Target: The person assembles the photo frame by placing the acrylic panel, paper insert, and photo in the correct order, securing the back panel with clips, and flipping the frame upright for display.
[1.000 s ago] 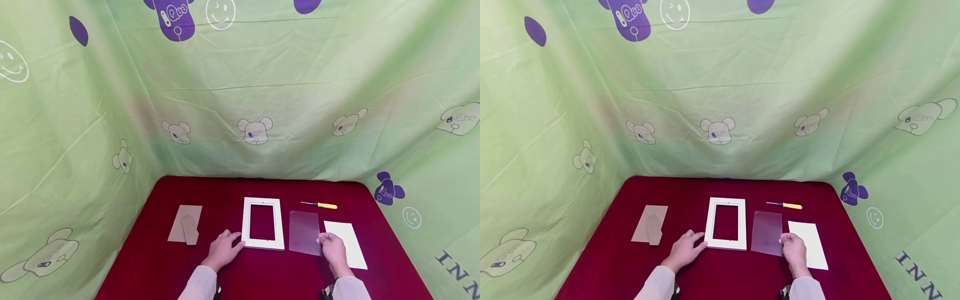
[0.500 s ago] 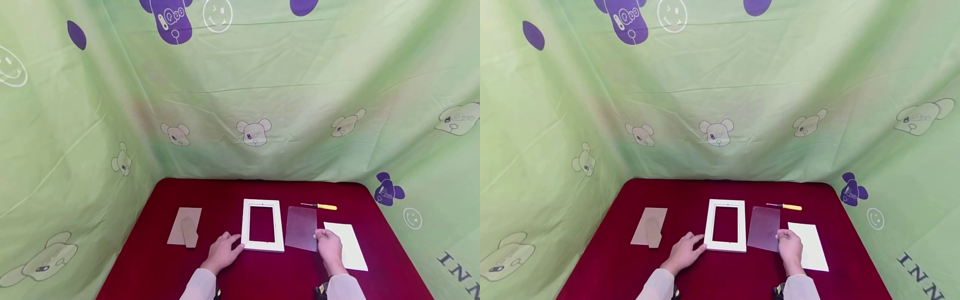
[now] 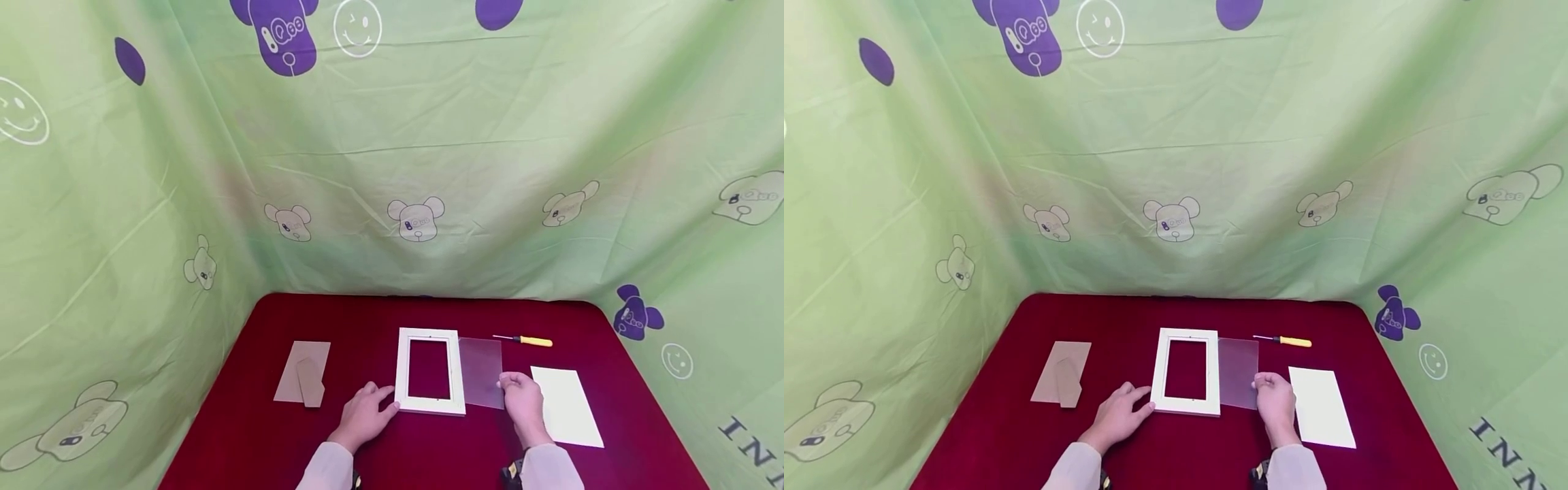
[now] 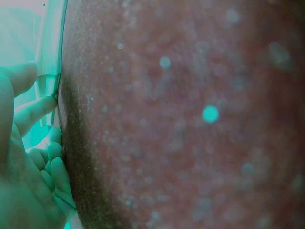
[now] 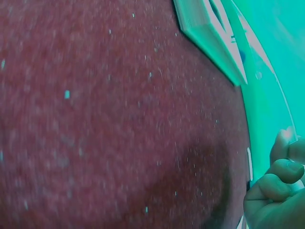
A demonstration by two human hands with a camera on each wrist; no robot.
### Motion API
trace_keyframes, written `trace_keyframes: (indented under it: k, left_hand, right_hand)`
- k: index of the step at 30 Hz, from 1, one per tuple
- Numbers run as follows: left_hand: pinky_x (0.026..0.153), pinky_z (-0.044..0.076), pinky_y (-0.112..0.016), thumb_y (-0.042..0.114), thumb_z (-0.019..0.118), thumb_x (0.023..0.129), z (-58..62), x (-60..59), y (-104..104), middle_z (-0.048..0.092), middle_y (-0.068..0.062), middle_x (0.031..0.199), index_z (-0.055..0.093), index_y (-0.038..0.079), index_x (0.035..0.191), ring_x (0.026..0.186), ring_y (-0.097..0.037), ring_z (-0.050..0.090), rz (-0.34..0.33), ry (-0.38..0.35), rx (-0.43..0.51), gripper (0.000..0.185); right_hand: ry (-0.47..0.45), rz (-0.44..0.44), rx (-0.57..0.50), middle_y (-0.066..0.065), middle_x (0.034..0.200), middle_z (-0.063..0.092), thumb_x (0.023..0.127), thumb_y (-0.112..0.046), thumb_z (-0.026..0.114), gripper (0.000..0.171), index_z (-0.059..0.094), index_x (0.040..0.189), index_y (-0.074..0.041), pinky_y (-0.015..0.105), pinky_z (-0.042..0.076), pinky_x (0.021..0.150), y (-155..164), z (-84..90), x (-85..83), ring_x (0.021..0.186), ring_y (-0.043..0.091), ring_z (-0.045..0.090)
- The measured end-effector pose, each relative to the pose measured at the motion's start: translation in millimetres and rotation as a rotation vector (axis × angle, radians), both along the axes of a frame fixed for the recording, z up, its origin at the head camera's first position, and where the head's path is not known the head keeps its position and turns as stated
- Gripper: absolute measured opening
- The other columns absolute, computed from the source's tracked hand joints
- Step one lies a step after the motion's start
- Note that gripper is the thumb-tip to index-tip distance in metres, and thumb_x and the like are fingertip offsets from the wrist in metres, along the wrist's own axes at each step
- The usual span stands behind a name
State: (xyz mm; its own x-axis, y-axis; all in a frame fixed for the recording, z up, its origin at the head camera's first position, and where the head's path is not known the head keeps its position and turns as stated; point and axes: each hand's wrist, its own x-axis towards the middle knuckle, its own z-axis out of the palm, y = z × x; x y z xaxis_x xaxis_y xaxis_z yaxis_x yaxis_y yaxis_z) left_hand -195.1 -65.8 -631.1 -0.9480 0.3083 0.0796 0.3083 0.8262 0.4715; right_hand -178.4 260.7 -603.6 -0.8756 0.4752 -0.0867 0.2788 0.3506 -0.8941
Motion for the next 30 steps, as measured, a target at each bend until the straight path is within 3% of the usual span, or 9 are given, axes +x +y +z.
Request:
trace_keyframes:
  k: [6, 13, 21, 30]
  left_hand:
    - [0.060, 0.039, -0.030, 0.053, 0.057, 0.092, 1.6, -1.4, 0, 0.046, 0.007, 0.091, 0.067, 0.020, 0.127, 0.075, -0.010, 0.043, 0.001, -0.018, -0.005, 0.049]
    - [0.060, 0.040, -0.029, 0.053, 0.057, 0.092, 0.7, -3.1, -1, 0.046, 0.008, 0.091, 0.067, 0.022, 0.127, 0.076, -0.009, 0.043, 0.005, -0.019, 0.000, 0.048]
    - [0.059, 0.040, -0.030, 0.053, 0.058, 0.092, -0.5, -1.8, -1, 0.045, 0.008, 0.090, 0.068, 0.021, 0.125, 0.074, -0.009, 0.043, 0.003, 0.010, 0.005, 0.047]
    - [0.060, 0.041, -0.032, 0.053, 0.059, 0.091, -1.9, -1.7, 0, 0.045, 0.007, 0.090, 0.068, 0.022, 0.125, 0.076, -0.011, 0.045, 0.008, -0.010, 0.007, 0.047]
  right_hand:
    - [0.004, 0.017, 0.015, 0.010, 0.087, 0.070, 0.098, -0.014, 0.054, 0.022, 0.069, 0.101, 0.003, 0.040, 0.040, 0.080, -11, -1.1, -4.6, 0.098, 0.030, 0.058]
    - [-0.013, 0.045, 0.001, 0.010, 0.095, 0.070, 0.097, -0.014, 0.054, 0.021, 0.070, 0.099, 0.000, 0.040, 0.041, 0.081, -23, -0.6, -9.5, 0.101, 0.029, 0.058]
    - [-0.013, 0.068, -0.006, 0.010, 0.092, 0.071, 0.097, -0.012, 0.055, 0.020, 0.070, 0.097, 0.000, 0.040, 0.041, 0.079, -34, -0.6, -14.3, 0.100, 0.030, 0.059]
    - [-0.025, 0.087, 0.015, 0.007, 0.086, 0.071, 0.096, -0.012, 0.056, 0.020, 0.072, 0.093, -0.001, 0.041, 0.042, 0.079, -43, -3.5, -21.2, 0.098, 0.031, 0.060]
